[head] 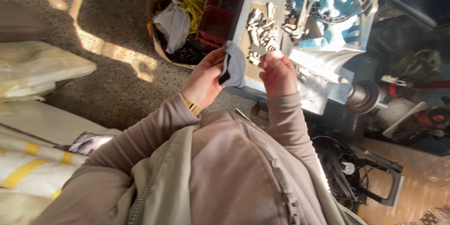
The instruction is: The person wipes small metal pins with a cloth, taking them from a container and placing them onto a metal machine surface.
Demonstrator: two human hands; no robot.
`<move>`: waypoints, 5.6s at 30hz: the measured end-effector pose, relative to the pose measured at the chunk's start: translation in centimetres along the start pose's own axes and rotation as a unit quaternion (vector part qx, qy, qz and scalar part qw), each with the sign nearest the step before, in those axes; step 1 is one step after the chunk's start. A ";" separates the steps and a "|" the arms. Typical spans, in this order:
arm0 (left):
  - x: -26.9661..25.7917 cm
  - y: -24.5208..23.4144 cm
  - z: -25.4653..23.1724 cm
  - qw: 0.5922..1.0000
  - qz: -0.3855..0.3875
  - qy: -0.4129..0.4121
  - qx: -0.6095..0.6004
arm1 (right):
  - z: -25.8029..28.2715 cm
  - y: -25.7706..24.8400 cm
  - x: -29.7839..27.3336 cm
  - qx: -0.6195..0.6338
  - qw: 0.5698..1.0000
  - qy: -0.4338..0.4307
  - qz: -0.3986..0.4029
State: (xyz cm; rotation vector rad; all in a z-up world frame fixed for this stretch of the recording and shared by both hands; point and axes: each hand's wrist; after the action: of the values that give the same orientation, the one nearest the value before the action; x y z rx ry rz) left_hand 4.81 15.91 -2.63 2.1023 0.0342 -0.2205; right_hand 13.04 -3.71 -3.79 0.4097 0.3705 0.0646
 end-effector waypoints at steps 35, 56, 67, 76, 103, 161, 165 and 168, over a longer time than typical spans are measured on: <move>-3.3 0.8 -2.8 0.999 -0.003 0.037 -0.019 | -15.3 3.3 -4.3 -0.071 0.887 0.250 0.382; -4.9 3.4 0.2 0.949 -0.117 0.141 0.257 | -3.7 6.0 -3.6 -0.185 0.934 -0.251 0.173; -4.4 2.1 -0.1 0.891 -0.110 0.192 0.395 | -4.5 5.1 -4.0 -0.207 0.928 -0.254 0.178; -4.4 2.4 0.5 0.871 -0.107 0.207 0.433 | -5.0 4.2 -3.7 -0.221 0.921 -0.267 0.179; -3.5 2.1 0.6 0.879 -0.095 0.206 0.419 | -3.0 4.4 -4.7 -0.233 0.902 -0.316 0.178; -1.7 5.0 3.4 0.865 -0.094 0.228 0.437 | 0.6 1.1 -5.3 -0.238 0.906 -0.314 0.154; -1.3 6.4 5.2 0.861 -0.084 0.219 0.452 | 0.2 -1.0 -3.9 -0.179 0.933 -0.286 0.126; -0.6 6.8 5.5 0.878 -0.098 0.215 0.416 | 1.8 -1.2 -4.6 -0.183 0.930 -0.277 0.156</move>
State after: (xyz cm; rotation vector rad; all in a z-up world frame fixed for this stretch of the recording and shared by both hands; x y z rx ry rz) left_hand 4.19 7.73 0.50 2.9760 0.5000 0.1602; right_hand 9.41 -6.13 -1.18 0.0993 -0.2694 0.3177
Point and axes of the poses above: each hand's wrist, its own x-axis towards the middle knuckle, its own y-axis out of the palm, z = x × y, and after that the axes turned 7 degrees about z, right-handed
